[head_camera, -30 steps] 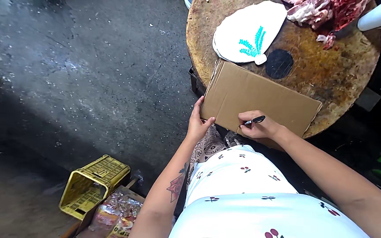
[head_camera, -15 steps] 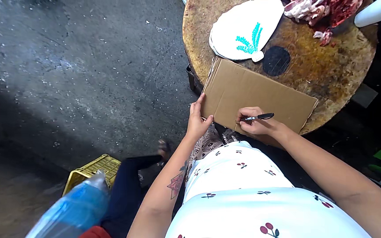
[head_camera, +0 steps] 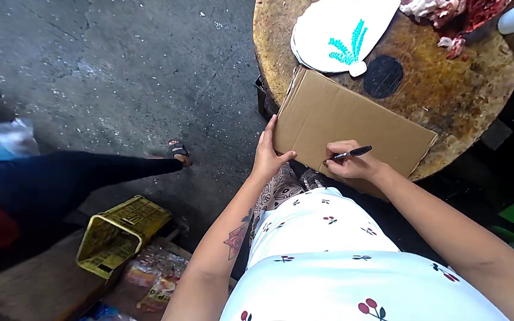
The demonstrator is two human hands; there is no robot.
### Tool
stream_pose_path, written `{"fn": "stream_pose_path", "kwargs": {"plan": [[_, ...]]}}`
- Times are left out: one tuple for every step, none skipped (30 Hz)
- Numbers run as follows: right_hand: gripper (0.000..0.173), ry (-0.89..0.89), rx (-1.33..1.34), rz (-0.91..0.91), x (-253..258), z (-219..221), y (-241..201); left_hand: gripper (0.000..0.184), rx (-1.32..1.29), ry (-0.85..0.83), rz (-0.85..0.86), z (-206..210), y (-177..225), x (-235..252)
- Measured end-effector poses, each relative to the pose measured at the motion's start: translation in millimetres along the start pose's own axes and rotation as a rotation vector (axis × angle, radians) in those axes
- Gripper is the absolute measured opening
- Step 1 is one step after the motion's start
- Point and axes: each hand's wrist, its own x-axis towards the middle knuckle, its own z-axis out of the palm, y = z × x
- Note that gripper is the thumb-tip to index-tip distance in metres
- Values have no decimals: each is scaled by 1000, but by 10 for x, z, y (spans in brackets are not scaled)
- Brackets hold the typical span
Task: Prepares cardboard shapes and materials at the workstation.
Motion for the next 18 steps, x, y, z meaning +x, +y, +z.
{"fn": "stream_pose_path", "kwargs": {"plan": [[8,-10,-10,3,9,-7,-5,116,3,-1,0,-3,-3,2],[8,-20,-20,6,17,-10,-10,115,5,2,0,-3,-7,2],[7,-25,-28,8,24,-12,-16,115,8,2,-1,-2,-8,1],[8,-30,-34,11,28,-13,-21,115,7,-1,-4,-4,-6,-1],[7,-37,-36,12,31,-16,-24,116,6,-5,-8,-5,-2,-3],[7,-38,-38,12,35,-17,-28,116,5,-6,-9,-7,1,-4],[8,-41,-41,10,42,-21,-29,116,7,-5,-6,-8,1,-2],[8,-46,-42,13,44,-24,-33,116,9,-5,-5,-7,-4,-3],[8,-49,-45,13,49,-26,-33,116,5,-2,-2,-5,-8,-3],[8,-54,-50,12,56,-30,-35,116,1,0,0,-4,-8,-1],[8,-63,-56,9,64,-33,-37,116,1,-1,-3,-4,-5,1],[8,-75,-68,5,72,-34,-40,116,-2,-2,-7,-3,0,-1],[8,-91,-87,-3,85,-37,-46,116,-6,-2,-13,-4,8,-3],[8,-110,-105,-10,108,-45,-50,115,-11,0,-15,-7,15,0],[9,-126,-124,-20,131,-48,-57,115,-12,2,-16,-7,21,-2],[9,-138,-140,-33,153,-49,-60,114,-12,6,-14,-6,23,-5],[9,-146,-151,-47,176,-48,-57,114,-9,11,-11,-2,20,-4],[8,-153,-158,-56,198,-48,-55,113,-6,15,-6,0,18,-4]]}}
